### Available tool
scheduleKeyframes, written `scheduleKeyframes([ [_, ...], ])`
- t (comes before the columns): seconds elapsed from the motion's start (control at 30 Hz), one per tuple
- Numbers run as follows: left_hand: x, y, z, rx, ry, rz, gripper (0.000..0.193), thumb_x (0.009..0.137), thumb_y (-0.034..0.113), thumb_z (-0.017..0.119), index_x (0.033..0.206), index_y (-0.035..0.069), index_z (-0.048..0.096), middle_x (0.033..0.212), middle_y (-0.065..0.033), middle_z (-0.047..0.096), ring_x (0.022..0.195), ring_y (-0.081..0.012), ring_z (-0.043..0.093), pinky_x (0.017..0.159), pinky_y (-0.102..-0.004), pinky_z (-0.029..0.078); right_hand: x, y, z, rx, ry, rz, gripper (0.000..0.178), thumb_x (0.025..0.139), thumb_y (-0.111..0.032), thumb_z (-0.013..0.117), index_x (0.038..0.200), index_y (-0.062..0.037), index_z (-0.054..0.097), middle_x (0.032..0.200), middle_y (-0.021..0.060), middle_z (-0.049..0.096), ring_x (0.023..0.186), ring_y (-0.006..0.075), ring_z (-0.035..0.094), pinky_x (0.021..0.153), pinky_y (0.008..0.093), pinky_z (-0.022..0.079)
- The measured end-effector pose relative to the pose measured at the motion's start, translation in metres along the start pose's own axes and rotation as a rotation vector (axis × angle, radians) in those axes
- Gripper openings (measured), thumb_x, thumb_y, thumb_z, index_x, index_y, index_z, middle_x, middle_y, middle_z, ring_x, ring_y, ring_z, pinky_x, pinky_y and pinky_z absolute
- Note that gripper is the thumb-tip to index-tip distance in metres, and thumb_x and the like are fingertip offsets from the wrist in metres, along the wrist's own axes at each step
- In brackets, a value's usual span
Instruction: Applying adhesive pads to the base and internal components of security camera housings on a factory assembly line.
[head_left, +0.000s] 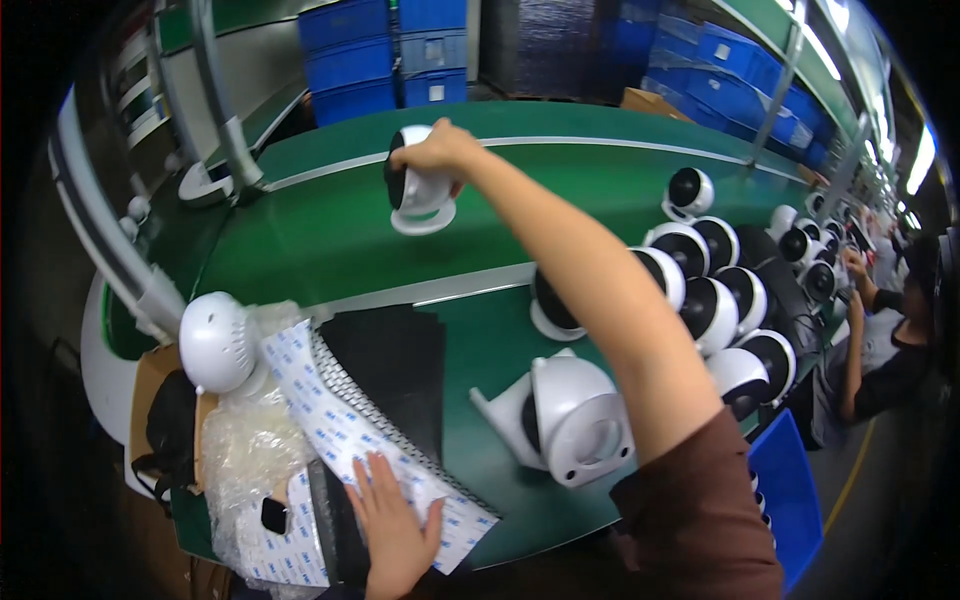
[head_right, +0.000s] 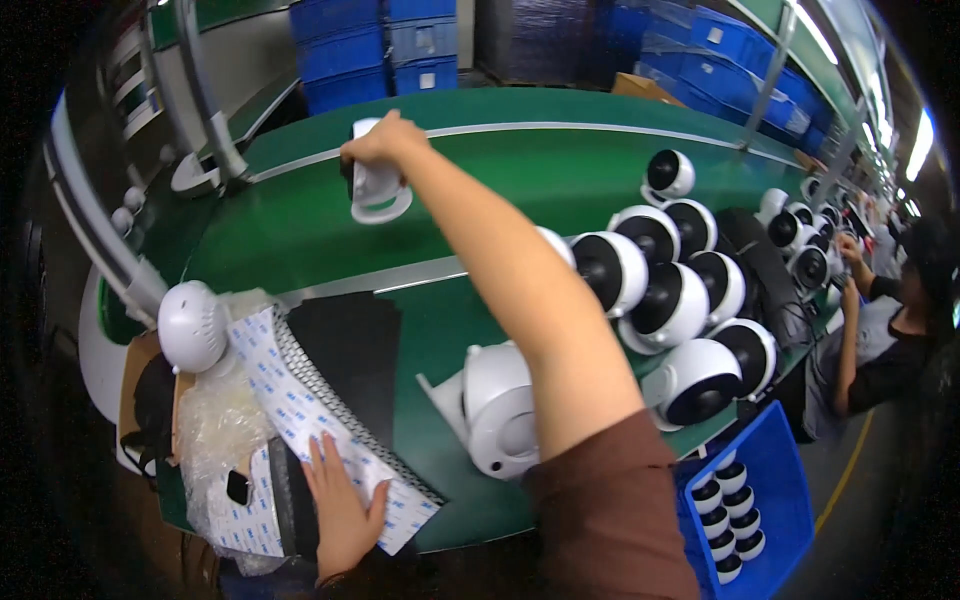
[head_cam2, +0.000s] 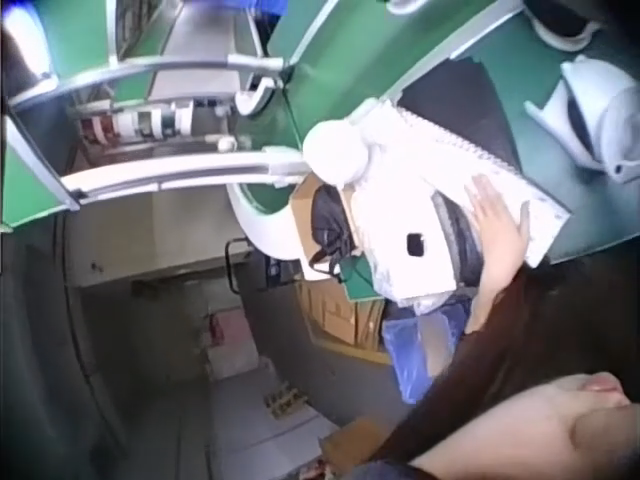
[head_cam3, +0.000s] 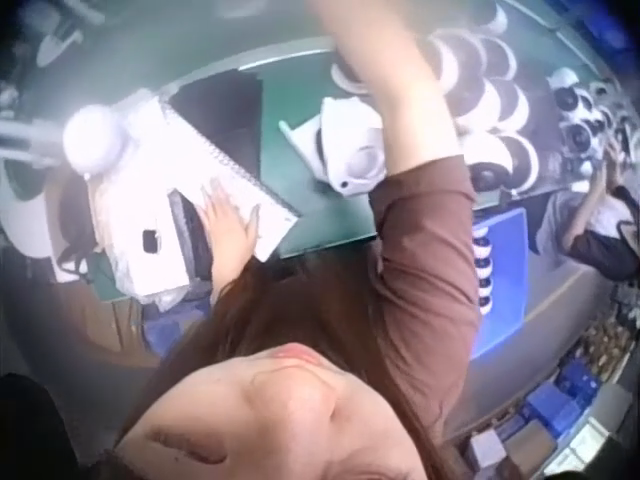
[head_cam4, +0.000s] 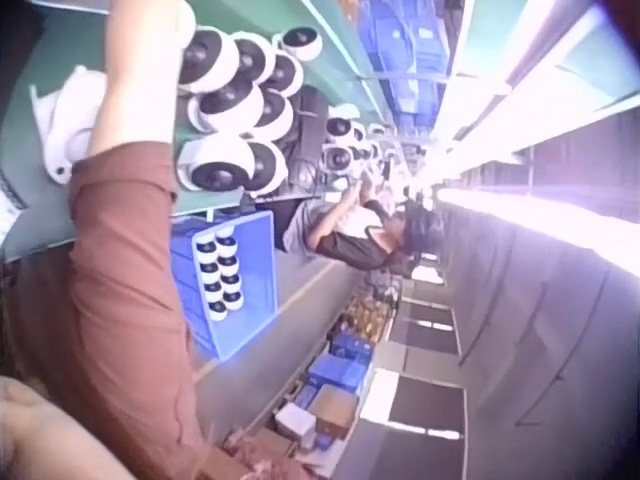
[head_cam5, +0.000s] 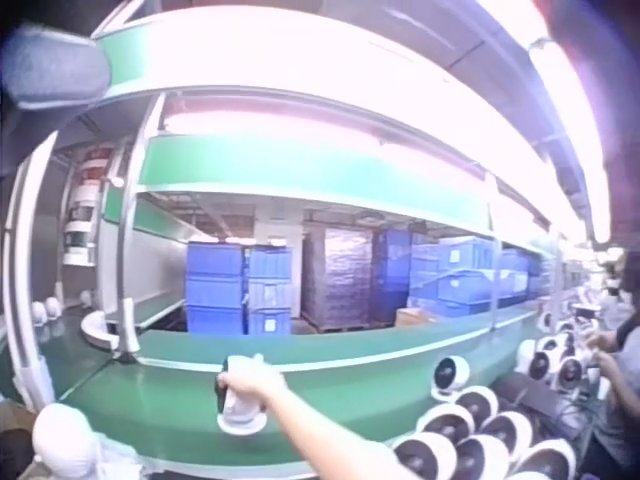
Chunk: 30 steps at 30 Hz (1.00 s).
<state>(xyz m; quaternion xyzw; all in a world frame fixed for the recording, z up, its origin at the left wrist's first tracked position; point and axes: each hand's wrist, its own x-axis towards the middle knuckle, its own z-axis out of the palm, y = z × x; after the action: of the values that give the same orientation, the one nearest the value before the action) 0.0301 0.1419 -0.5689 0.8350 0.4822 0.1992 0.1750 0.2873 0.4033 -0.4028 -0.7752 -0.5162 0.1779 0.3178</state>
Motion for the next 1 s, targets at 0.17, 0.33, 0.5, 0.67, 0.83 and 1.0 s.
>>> scheduleKeyframes([
  [0.17, 0.003, 0.008, 0.001, 0.236, -0.126, 0.038, 0.064, 0.074, 0.016, 0.053, 0.128, -0.001, 0.022, 0.132, -0.0235, 0.018, 0.123, -0.0425, 0.009, 0.098, -0.0534, 0.006, -0.019, 0.032, -0.052, 0.115, 0.006, -0.051, 0.080, 0.051, -0.034, 0.070, 0.110, 0.0095, 0.038, 0.103, 0.0226, 0.050, 0.079, 0.0362, 0.058, 0.049, 0.0434, 0.052],
  [0.33, 0.008, 0.011, -0.003, 0.121, -0.127, 0.027, 0.042, 0.073, 0.007, 0.050, 0.113, 0.000, 0.040, 0.119, -0.0199, 0.038, 0.119, -0.0366, 0.026, 0.098, -0.0542, 0.006, -0.077, 0.039, -0.126, 0.004, 0.008, -0.319, 0.059, 0.060, -0.039, 0.064, 0.104, -0.0013, 0.051, 0.090, 0.0180, 0.058, 0.075, 0.0311, 0.061, 0.055, 0.0361, 0.054],
  [0.5, 0.021, 0.021, -0.001, 0.120, 0.047, 0.207, 0.027, 0.071, 0.001, 0.046, 0.098, -0.003, 0.049, 0.098, -0.0166, 0.053, 0.101, -0.0336, 0.046, 0.095, -0.0452, 0.024, -0.079, 0.086, -0.163, -0.019, 0.338, -0.345, 0.055, 0.060, -0.036, 0.064, 0.102, -0.0023, 0.053, 0.089, 0.0171, 0.059, 0.075, 0.0289, 0.061, 0.055, 0.0361, 0.054],
  [0.67, 0.009, 0.008, -0.024, 0.049, 0.024, 0.142, 0.029, 0.071, -0.005, 0.042, 0.099, -0.004, 0.050, 0.091, -0.0169, 0.054, 0.085, -0.0319, 0.053, 0.075, -0.0359, 0.041, -0.029, 0.076, -0.105, 0.145, 0.303, -0.123, 0.096, 0.047, -0.042, 0.069, 0.119, 0.0047, 0.026, 0.104, 0.0239, 0.050, 0.096, 0.0339, 0.051, 0.083, 0.0341, 0.042],
  [0.83, 0.012, 0.018, -0.026, -0.166, 0.011, -0.231, 0.026, 0.078, 0.013, 0.057, 0.099, -0.002, 0.054, 0.080, -0.0133, 0.059, 0.073, -0.0170, 0.057, 0.064, -0.0270, 0.046, 0.021, 0.136, -0.057, 0.090, 0.167, 0.132, 0.099, 0.048, -0.027, 0.072, 0.127, -0.0059, 0.016, 0.112, 0.0233, 0.043, 0.102, 0.0324, 0.047, 0.082, 0.0367, 0.043],
  [1.0, 0.013, -0.008, -0.012, -0.420, 0.120, -0.309, 0.025, 0.074, -0.002, 0.057, 0.098, 0.000, 0.050, 0.080, -0.0071, 0.054, 0.068, -0.0122, 0.051, 0.060, -0.0219, 0.043, 0.054, 0.170, -0.028, 0.077, 0.063, 0.307, 0.101, 0.051, -0.024, 0.071, 0.131, -0.0124, 0.010, 0.124, 0.0227, 0.029, 0.109, 0.0358, 0.041, 0.084, 0.0463, 0.040],
])
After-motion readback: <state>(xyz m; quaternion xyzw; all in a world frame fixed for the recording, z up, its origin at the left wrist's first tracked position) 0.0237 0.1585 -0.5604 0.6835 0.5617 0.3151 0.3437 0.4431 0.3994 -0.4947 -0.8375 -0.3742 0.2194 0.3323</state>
